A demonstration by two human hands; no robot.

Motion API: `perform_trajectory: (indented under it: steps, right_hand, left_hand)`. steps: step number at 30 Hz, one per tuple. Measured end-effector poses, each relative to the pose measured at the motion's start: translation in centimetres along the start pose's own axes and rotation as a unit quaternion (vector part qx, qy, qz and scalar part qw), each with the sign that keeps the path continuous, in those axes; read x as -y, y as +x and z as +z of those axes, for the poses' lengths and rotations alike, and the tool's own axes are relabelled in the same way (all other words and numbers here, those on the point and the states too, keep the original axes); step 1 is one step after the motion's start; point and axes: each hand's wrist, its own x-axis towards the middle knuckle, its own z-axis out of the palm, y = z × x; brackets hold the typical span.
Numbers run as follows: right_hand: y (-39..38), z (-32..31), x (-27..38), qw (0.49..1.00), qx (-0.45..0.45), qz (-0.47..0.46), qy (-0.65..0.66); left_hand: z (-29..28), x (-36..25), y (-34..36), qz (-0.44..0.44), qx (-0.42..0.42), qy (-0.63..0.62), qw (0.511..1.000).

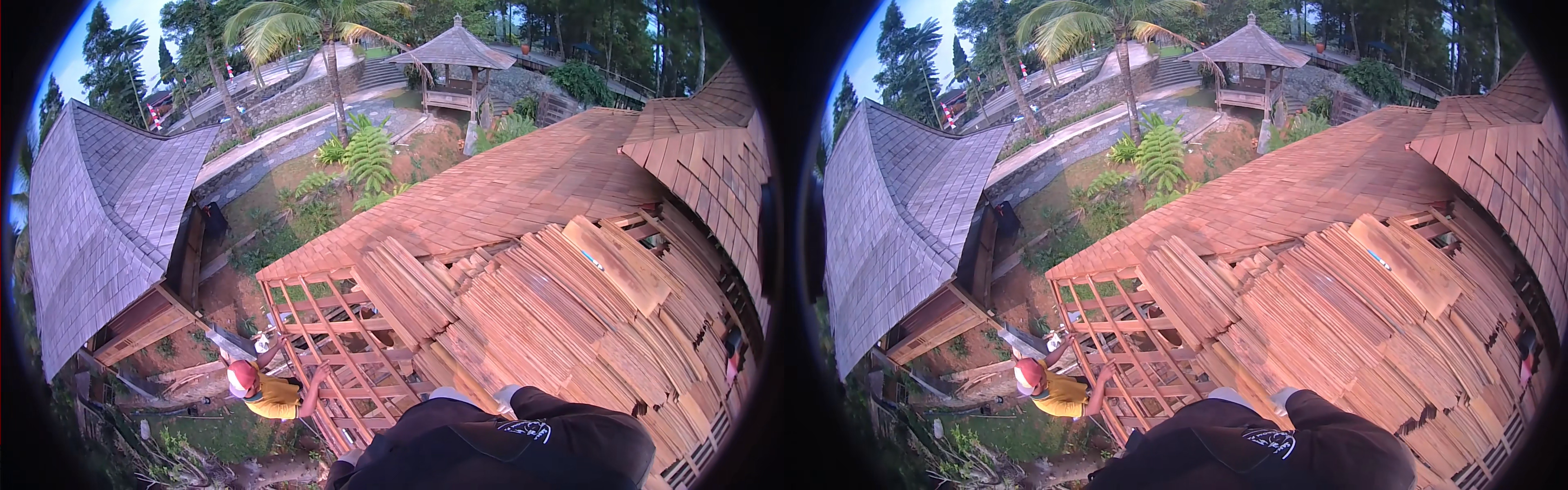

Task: The person organizes and stacks wooden tiles on a roof structure, receiving several tiles from another person and placing them onto the existing stacks.

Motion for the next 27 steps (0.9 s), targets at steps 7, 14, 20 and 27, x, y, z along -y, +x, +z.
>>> perform_trajectory:
  steps: [7,14,20,27]
  right_hand:
    - [-11.6,-1.5,9.9,0.979,0.019,0.144,0.143]
    - [-7.0,-1.1,6.3,0.981,0.011,0.114,0.159]
    - [-4.4,0.4,4.5,0.979,-0.013,0.101,0.176]
    - [-5.0,1.8,3.6,0.976,-0.213,0.041,0.021]
  left_hand:
    - [1.2,0.6,1.0,-0.003,-0.003,-0.004,1.000]
    - [2.3,1.9,1.9,0.061,-0.074,-0.068,0.993]
    - [1.8,2.7,0.9,0.023,-0.064,-0.085,0.994]
    - [2.4,2.5,0.1,-0.008,-0.136,-0.098,0.986]
